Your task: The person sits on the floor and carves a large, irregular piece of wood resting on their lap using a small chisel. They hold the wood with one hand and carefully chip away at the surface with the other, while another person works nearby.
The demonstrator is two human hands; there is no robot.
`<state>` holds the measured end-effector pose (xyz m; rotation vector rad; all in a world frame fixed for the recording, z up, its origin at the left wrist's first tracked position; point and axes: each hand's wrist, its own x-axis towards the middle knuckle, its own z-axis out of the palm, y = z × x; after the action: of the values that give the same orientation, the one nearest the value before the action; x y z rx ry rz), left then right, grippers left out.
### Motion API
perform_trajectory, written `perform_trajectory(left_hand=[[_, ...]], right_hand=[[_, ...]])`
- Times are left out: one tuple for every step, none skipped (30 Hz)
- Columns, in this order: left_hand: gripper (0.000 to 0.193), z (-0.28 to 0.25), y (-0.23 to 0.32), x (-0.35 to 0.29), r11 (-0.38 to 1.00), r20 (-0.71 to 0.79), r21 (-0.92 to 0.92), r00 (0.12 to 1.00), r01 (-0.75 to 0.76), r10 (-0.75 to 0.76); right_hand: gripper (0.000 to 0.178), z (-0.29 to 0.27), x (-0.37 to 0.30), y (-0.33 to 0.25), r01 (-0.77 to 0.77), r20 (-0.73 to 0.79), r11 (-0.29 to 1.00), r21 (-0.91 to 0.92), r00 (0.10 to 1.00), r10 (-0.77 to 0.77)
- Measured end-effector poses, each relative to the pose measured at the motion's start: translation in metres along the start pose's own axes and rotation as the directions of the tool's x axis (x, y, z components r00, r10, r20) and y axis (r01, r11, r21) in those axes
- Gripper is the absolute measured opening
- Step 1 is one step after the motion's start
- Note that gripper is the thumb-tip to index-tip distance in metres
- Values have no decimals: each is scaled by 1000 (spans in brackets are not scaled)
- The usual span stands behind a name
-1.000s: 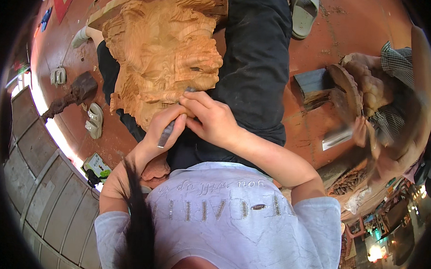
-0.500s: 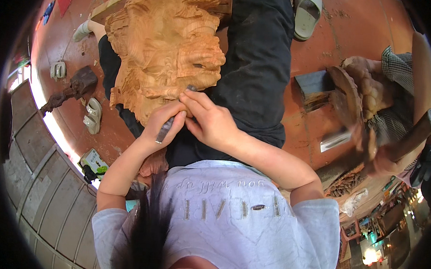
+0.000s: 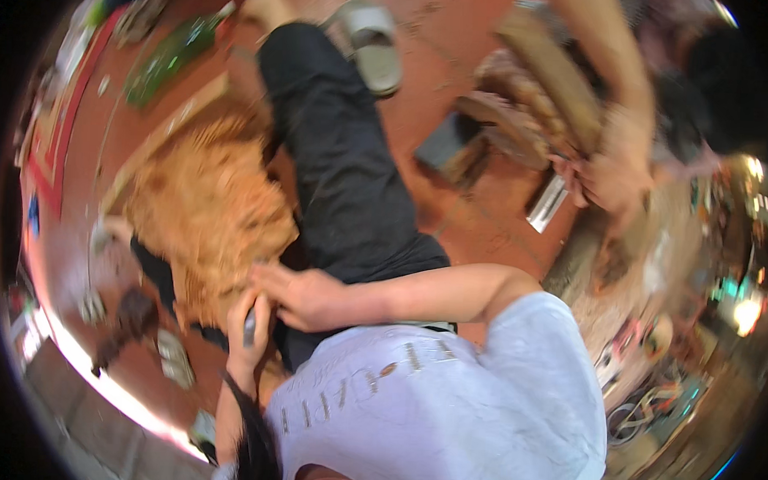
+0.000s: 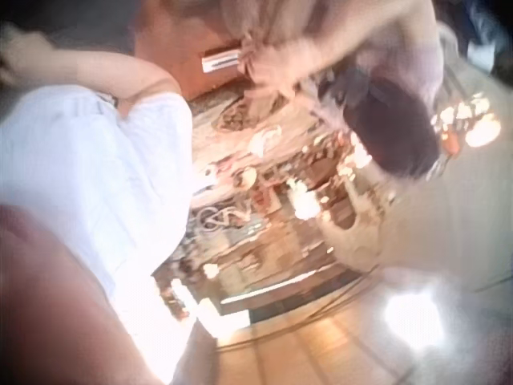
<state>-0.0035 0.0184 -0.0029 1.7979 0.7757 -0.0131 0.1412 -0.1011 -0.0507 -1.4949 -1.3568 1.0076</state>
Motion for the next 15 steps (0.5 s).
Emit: perform_trajectory(left_hand=[[16,-1,0,-7,996,6,-55,998,64,-63],[17,0,-4,-13,998,-47,-50,998,50,-52],[18,0,2,-5,999,4,-42,1000,18,-18],[20,2,5,-5,996,-24,-77,999,35,-37],[21,3,10,-4,994,2,-77,997,74,-74],[22,3,20,0,991,15,-70,994,113,-112],[22,5,21,2,997,2,-51,998,64,-64],[23,8,19,4,999,-13,-37,1000,18,-18],[23,7,19,4,1000,-27,-13,999,-17,17],[23,6,20,7,999,-11,27,1000,-27,27],[23,6,22,12,997,4,63,999,-36,36],[23,5,23,13,994,14,99,999,-38,37],[22,3,20,12,996,37,79,999,28,-31],[21,1,19,10,996,41,75,997,58,-61],[21,-1,19,9,994,42,68,995,85,-88]], right_hand=[[73,6,1,1,28,-2,1000,12,1000,-28],[73,8,3,1,54,5,998,38,999,-54],[72,0,3,0,-7,36,998,58,999,5],[71,-5,5,-8,-51,87,994,100,995,42],[71,-11,4,-12,-68,78,988,139,995,57],[70,-12,3,-11,-56,43,989,139,998,50],[70,-11,3,-10,-38,20,990,135,999,35],[70,-12,2,-10,-22,2,991,131,1000,21],[69,-12,1,-12,-24,-17,990,143,1000,26],[69,-13,-1,-13,-29,-44,987,160,998,36],[69,-15,-2,-14,-35,-66,984,177,997,47],[69,-15,-4,-15,-40,-82,979,198,995,58],[72,-18,-4,-15,-53,-37,984,170,997,60],[72,-15,-4,-15,-57,-33,983,172,997,64],[73,-12,-2,-15,-59,-26,984,170,998,64]])
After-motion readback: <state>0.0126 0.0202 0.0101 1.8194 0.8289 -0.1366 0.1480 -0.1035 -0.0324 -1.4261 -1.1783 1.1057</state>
